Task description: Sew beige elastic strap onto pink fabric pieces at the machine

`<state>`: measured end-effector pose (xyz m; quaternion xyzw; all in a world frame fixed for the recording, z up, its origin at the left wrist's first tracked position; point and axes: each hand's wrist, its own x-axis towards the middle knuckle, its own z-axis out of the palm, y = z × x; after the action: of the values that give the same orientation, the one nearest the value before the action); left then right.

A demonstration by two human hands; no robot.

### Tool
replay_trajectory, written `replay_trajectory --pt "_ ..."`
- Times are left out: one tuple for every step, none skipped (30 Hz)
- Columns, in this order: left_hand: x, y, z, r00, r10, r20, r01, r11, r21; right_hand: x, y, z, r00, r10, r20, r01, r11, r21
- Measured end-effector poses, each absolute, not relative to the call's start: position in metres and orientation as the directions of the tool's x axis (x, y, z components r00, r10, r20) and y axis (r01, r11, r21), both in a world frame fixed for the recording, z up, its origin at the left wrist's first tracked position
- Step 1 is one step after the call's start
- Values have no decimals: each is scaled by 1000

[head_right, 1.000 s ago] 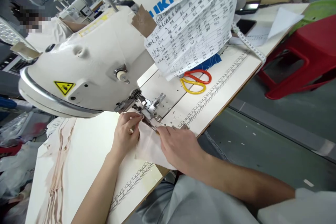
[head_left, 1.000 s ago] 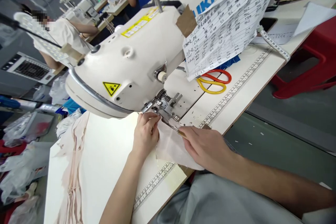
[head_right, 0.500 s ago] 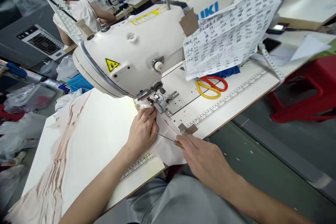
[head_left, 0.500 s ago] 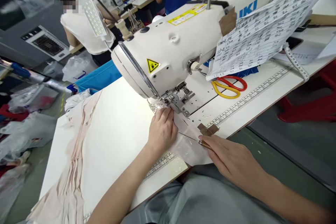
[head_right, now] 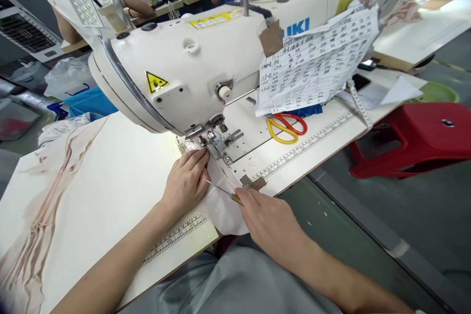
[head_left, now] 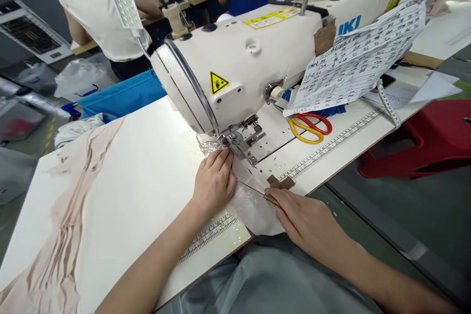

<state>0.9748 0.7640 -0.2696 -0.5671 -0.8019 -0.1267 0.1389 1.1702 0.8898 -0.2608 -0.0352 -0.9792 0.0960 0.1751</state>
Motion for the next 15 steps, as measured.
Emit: replay_trajectory --pt "975 764 -270 -319 876 360 944 327 41 1169 890 -260 -940 105 325 39 979 -202" --pt "974 764 -270 -318 880 354 944 326 38 1167 890 -260 -943 107 314 44 978 -202" --pt "975 764 -270 -314 883 348 946 322 37 1166 890 -260 -946 110 304 50 979 -200" --pt "975 764 -270 -310 887 341 948 316 40 1165 890 -259 -948 113 297 55 979 -195" --pt "975 763 -270 -306 891 335 950 310 43 1164 890 -258 -949 115 293 60 980 -189" --pt "976 763 -270 -305 894 329 950 308 46 1164 890 -258 -951 115 289 63 981 -183" --pt "977 763 -269 -308 895 323 950 310 46 1163 890 -258 -952 111 286 62 982 -176" --pt "978 764 -269 -313 895 317 948 315 46 1162 890 -257 -953 106 285 59 984 -169" --pt "979 764 -269 -321 894 312 945 323 44 1162 890 -257 -953 102 287 57 985 -162" --pt "980 764 -268 -329 893 308 942 333 43 1161 891 -257 -952 100 289 56 986 -155" --pt "981 764 -267 -337 891 305 939 341 43 1160 891 -257 -952 101 288 59 987 -151" --pt "982 765 -267 -343 889 304 937 346 46 1159 891 -257 -952 105 286 63 987 -150" --pt "983 765 -267 -347 888 303 936 349 49 1158 892 -257 -953 110 283 69 986 -152" --pt "984 765 -266 -348 887 303 936 349 53 1157 892 -257 -954 115 276 73 985 -157" --pt "985 765 -266 -347 887 304 936 347 55 1156 892 -257 -957 117 267 76 984 -162"
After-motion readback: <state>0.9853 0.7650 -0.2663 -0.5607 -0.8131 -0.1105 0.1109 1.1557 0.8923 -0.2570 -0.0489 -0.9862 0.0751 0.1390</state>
